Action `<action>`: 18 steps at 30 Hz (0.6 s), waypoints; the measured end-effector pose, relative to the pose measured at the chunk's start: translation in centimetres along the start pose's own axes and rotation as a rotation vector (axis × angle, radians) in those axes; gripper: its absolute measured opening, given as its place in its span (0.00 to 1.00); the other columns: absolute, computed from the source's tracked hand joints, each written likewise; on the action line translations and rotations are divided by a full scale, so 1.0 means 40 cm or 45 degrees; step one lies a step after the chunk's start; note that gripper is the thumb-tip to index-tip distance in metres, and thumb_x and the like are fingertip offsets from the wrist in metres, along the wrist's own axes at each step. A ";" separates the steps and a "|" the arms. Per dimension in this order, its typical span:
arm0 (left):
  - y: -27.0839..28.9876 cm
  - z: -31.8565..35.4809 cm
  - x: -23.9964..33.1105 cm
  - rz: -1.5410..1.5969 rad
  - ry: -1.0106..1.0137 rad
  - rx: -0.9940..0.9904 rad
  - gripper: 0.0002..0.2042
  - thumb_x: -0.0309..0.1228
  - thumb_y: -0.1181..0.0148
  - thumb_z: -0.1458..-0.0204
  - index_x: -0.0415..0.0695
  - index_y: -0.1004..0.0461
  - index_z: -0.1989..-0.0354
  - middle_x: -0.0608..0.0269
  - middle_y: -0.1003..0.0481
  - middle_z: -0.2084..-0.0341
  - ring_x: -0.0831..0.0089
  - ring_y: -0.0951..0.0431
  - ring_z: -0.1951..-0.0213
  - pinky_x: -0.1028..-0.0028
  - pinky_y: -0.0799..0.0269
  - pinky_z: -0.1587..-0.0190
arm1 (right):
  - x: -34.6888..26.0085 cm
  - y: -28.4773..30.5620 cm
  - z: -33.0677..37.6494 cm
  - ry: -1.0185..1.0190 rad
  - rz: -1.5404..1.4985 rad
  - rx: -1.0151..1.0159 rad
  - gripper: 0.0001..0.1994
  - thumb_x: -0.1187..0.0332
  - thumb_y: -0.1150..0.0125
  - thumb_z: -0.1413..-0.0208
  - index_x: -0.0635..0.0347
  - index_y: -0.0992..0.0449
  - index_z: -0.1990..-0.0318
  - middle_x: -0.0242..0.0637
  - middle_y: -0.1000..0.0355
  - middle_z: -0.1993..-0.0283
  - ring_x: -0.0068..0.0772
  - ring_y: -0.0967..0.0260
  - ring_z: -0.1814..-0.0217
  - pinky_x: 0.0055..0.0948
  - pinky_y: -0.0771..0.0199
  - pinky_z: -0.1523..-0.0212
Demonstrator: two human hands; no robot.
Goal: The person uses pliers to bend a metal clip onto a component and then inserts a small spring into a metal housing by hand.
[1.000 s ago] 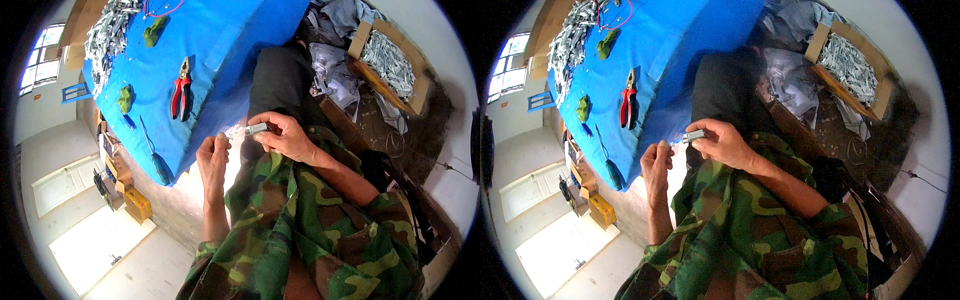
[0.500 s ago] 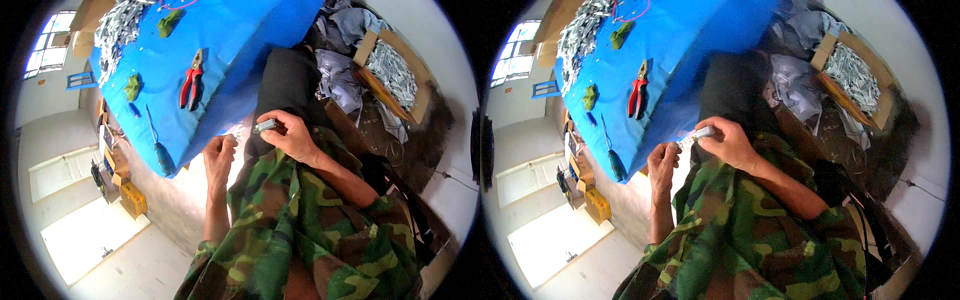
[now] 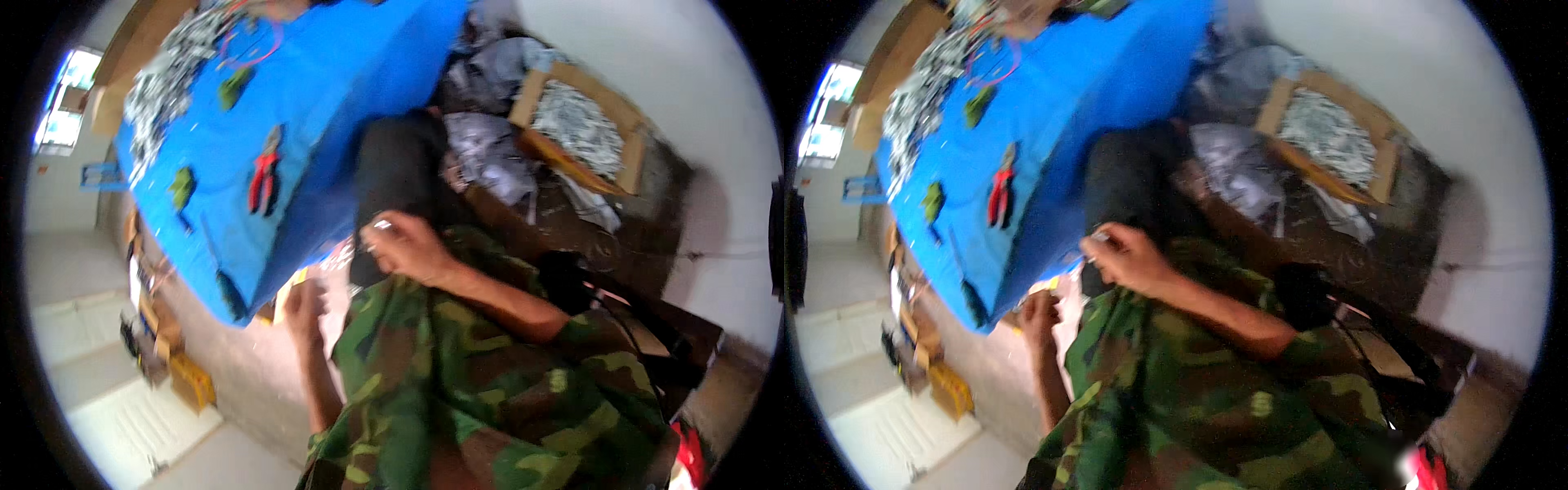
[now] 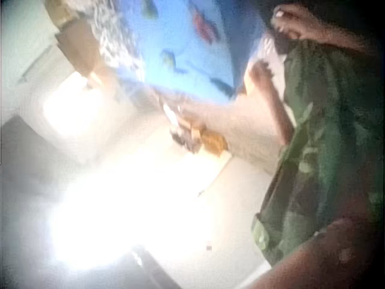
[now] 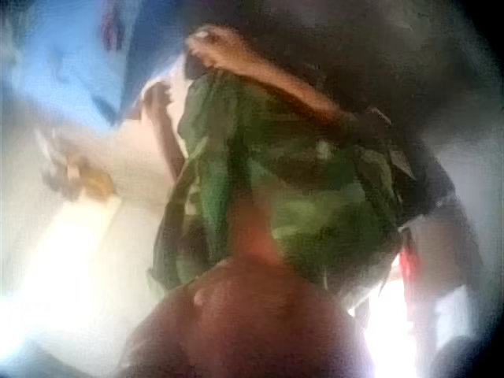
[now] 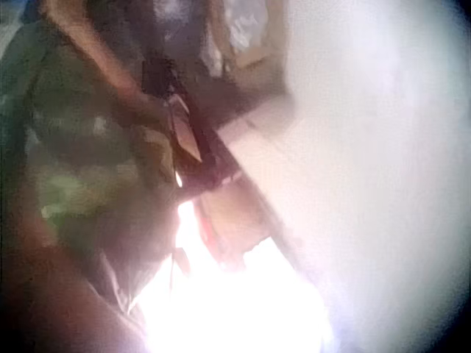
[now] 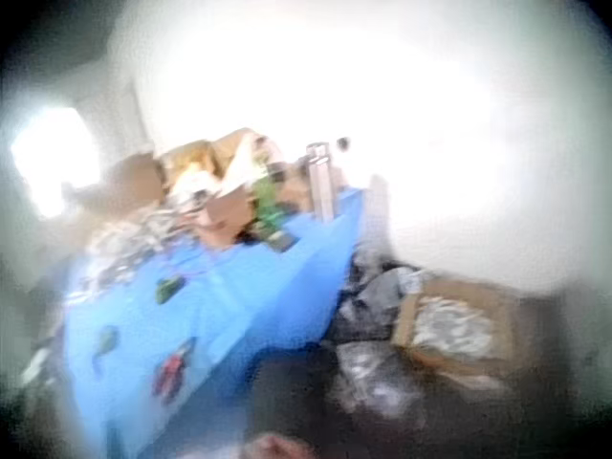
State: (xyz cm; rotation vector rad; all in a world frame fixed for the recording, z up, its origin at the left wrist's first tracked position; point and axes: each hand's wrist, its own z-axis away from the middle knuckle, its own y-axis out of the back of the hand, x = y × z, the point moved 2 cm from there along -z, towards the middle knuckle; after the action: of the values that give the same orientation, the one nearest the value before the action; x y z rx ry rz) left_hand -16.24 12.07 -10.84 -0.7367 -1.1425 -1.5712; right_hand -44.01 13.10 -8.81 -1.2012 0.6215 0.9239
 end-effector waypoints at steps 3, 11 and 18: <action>0.003 -0.029 0.067 0.123 -0.219 0.062 0.11 0.36 0.39 0.37 0.40 0.22 0.62 0.64 0.21 0.74 0.82 0.30 0.78 0.80 0.35 0.76 | -0.018 0.001 0.017 0.104 0.036 -0.020 0.15 0.55 0.41 0.33 0.58 0.27 0.63 0.27 0.27 0.71 0.18 0.29 0.77 0.22 0.33 0.78; -0.101 -0.068 0.312 0.296 -0.465 -0.003 0.09 0.36 0.41 0.35 0.43 0.22 0.58 0.70 0.22 0.69 0.89 0.35 0.76 0.86 0.42 0.76 | 0.014 0.059 0.053 0.272 -0.120 0.184 0.13 0.59 0.41 0.34 0.61 0.29 0.63 0.33 0.27 0.72 0.21 0.31 0.78 0.26 0.30 0.76; -0.585 0.106 0.632 -0.011 -0.842 -0.633 0.22 0.35 0.41 0.36 0.38 0.30 0.36 0.60 0.23 0.46 0.77 0.22 0.59 0.80 0.26 0.64 | 0.025 0.121 0.050 0.312 -0.183 0.388 0.14 0.57 0.41 0.34 0.59 0.29 0.66 0.30 0.31 0.75 0.19 0.38 0.80 0.26 0.38 0.79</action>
State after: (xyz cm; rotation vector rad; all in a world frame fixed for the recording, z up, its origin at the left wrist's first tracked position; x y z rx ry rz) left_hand -46.38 7.45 5.72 -1.6732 -1.2088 -1.6871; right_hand -47.77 15.70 -11.52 -1.0743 0.8281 0.5417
